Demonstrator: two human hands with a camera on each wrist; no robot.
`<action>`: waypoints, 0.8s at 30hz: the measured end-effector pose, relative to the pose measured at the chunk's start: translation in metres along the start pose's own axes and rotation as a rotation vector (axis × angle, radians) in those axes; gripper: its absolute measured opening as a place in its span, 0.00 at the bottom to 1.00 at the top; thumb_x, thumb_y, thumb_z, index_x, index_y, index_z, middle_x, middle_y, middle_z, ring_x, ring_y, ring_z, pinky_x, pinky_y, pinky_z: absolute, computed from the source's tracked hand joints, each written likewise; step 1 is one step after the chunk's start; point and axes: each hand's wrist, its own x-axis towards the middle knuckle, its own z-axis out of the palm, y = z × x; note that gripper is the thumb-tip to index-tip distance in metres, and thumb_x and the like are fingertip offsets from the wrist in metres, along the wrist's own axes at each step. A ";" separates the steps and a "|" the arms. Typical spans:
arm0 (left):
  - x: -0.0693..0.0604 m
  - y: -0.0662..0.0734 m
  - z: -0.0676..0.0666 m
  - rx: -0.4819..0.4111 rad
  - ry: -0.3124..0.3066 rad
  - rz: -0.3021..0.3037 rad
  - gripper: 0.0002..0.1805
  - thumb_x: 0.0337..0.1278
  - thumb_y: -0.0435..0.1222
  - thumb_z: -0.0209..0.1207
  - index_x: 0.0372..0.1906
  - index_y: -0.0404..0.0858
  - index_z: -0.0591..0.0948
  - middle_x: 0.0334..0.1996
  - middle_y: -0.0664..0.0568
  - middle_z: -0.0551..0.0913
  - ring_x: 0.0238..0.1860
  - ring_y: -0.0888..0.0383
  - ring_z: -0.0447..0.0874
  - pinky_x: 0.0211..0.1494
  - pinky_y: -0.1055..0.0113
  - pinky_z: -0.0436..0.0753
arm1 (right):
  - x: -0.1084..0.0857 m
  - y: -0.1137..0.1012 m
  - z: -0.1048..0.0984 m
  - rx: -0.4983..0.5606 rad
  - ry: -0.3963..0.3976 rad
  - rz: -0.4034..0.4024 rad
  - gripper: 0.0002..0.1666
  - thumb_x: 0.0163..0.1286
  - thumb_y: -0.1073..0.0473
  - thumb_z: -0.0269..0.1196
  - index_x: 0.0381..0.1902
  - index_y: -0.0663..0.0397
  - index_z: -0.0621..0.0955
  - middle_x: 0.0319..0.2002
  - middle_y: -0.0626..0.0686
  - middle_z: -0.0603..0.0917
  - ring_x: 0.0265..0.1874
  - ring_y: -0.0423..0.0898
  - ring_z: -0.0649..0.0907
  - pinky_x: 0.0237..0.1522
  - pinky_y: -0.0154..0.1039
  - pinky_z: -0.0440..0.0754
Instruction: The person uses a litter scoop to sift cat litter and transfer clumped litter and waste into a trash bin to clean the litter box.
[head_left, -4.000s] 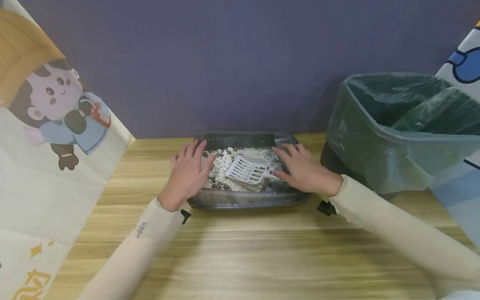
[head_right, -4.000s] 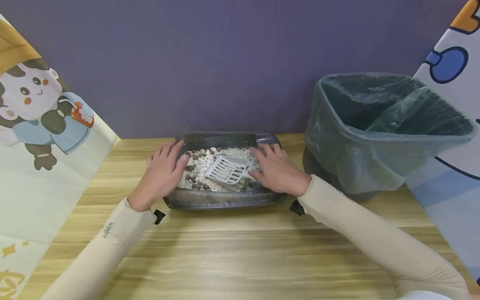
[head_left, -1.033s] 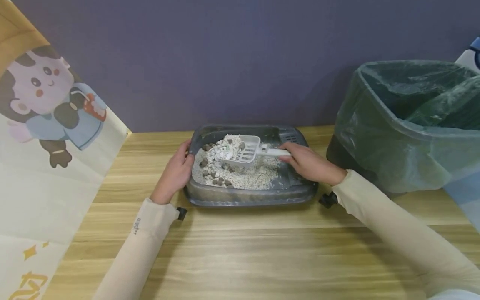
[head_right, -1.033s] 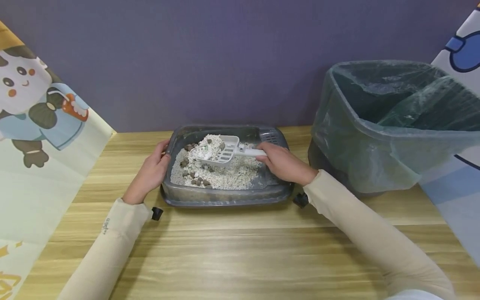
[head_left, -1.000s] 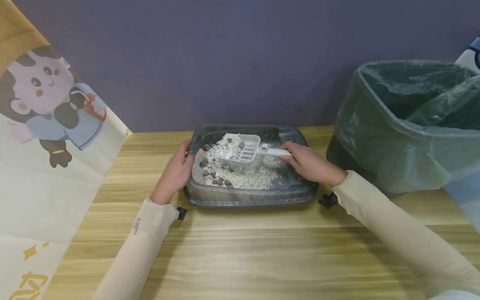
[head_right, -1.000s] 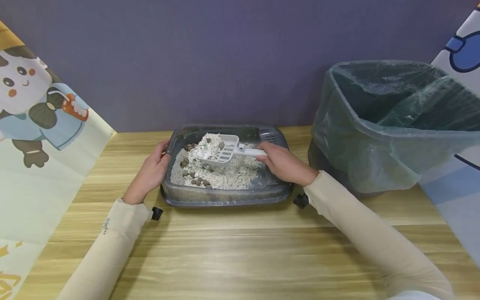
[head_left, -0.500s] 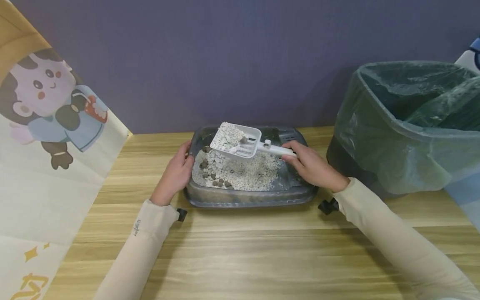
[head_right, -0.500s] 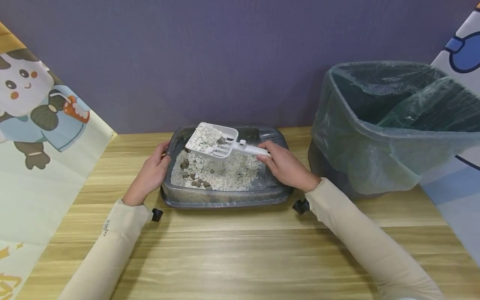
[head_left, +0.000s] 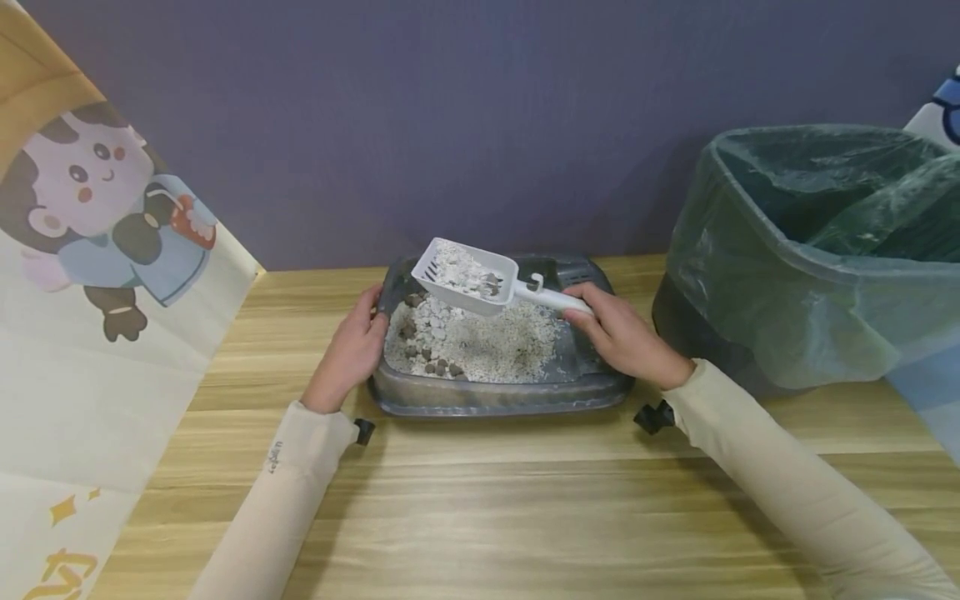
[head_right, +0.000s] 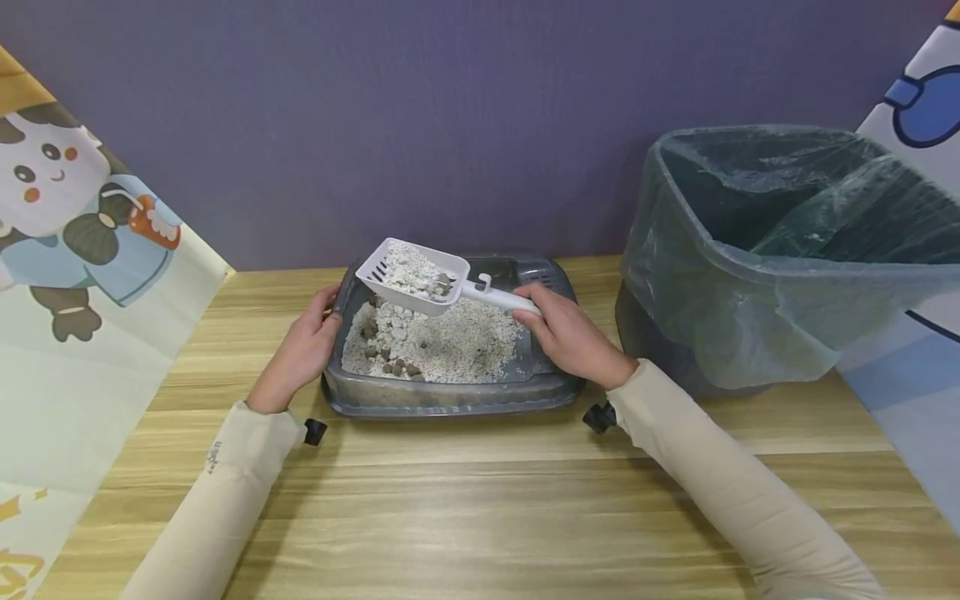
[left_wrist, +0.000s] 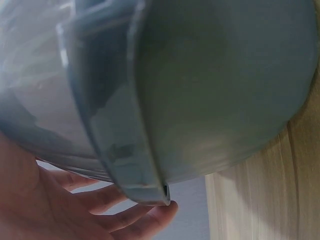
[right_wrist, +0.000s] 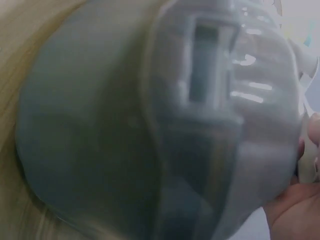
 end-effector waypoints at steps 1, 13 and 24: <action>0.000 0.000 0.000 0.001 -0.001 -0.001 0.28 0.72 0.41 0.35 0.73 0.38 0.54 0.68 0.39 0.61 0.64 0.41 0.65 0.65 0.47 0.64 | 0.000 -0.001 0.000 0.000 -0.002 0.000 0.13 0.74 0.58 0.51 0.54 0.54 0.72 0.29 0.47 0.72 0.18 0.41 0.67 0.20 0.37 0.68; -0.001 -0.001 0.000 0.002 -0.010 -0.001 0.29 0.72 0.41 0.35 0.73 0.38 0.53 0.68 0.39 0.61 0.63 0.41 0.65 0.63 0.46 0.66 | 0.001 -0.002 -0.008 0.024 -0.019 0.037 0.13 0.74 0.55 0.51 0.53 0.49 0.74 0.24 0.46 0.70 0.16 0.42 0.67 0.18 0.37 0.67; -0.001 -0.001 0.000 -0.008 -0.001 0.008 0.28 0.72 0.38 0.36 0.73 0.38 0.54 0.67 0.39 0.62 0.63 0.41 0.66 0.63 0.46 0.67 | -0.006 0.001 -0.005 -0.050 0.095 0.000 0.18 0.70 0.61 0.56 0.57 0.55 0.72 0.40 0.49 0.75 0.28 0.43 0.71 0.28 0.39 0.71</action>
